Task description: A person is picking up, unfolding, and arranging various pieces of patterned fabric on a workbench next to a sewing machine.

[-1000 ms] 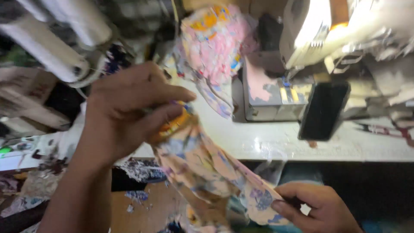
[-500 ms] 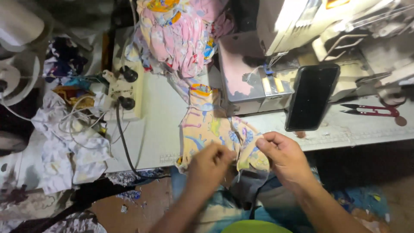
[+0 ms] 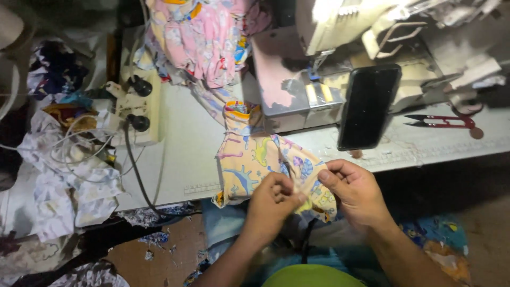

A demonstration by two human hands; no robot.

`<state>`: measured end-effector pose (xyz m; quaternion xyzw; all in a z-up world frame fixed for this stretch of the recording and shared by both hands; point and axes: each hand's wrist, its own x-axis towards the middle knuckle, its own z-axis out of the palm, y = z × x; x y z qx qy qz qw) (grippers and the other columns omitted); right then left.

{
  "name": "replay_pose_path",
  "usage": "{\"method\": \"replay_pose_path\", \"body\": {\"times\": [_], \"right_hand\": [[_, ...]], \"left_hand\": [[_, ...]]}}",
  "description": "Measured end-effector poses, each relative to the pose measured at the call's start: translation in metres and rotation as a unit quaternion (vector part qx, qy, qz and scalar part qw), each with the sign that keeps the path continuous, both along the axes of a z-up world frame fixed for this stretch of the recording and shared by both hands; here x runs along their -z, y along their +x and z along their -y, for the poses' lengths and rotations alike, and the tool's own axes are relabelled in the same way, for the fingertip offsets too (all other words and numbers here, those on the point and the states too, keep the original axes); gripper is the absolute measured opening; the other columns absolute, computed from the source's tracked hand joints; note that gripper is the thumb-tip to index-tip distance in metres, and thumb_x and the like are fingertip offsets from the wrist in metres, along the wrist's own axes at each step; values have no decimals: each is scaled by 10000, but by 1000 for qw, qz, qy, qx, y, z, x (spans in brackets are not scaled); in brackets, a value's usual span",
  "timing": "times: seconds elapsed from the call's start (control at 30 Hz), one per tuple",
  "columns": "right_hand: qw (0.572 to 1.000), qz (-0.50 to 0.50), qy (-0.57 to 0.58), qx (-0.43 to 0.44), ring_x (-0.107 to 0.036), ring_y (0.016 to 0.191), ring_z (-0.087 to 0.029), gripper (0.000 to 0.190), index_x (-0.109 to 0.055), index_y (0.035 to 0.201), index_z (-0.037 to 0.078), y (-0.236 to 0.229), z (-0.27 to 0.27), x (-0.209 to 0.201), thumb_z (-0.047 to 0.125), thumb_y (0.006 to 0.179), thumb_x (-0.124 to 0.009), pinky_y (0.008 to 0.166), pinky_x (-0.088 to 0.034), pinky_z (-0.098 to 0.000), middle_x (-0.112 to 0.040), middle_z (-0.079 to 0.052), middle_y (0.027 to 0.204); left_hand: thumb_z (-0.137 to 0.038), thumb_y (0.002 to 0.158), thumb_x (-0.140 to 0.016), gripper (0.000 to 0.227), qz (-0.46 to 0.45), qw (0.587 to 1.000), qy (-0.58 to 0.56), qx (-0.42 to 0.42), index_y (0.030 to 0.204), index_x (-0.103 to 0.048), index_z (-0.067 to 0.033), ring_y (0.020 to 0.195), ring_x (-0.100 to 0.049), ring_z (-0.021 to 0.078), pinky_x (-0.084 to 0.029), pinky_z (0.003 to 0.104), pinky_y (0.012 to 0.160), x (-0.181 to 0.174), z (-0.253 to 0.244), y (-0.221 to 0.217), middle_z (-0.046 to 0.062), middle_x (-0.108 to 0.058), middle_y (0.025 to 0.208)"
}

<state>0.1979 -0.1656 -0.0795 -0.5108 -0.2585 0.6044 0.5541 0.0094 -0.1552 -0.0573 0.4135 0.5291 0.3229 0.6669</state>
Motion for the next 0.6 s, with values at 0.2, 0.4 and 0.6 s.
{"method": "replay_pose_path", "body": {"times": [0.2,0.4,0.6], "right_hand": [[858,451,245,-10,-714,976,-226,451,-682,1193,14,1,38,-35,91,769,-818,875,-621,-306,-712,-130,1111],[821,455,344,-20,-736,752,-178,125,-739,996,17,-31,53,-60,69,910,-664,672,-592,-268,-768,-98,897],[992,-61,110,-25,-699,801,-263,210,-750,982,-48,-18,46,-12,77,820,-796,682,-580,-364,-749,-188,960]], "left_hand": [[1,804,-832,300,113,991,1,-73,987,-597,-36,679,-678,192,-595,291,500,-33,3,-11,139,-664,787],[-73,848,-816,178,29,995,98,-14,937,-661,-73,727,-658,153,-584,264,640,-64,8,4,57,-683,834],[-149,751,-890,339,50,975,212,33,879,-577,-135,686,-474,91,-401,248,601,-51,20,1,-2,-559,810]]}}
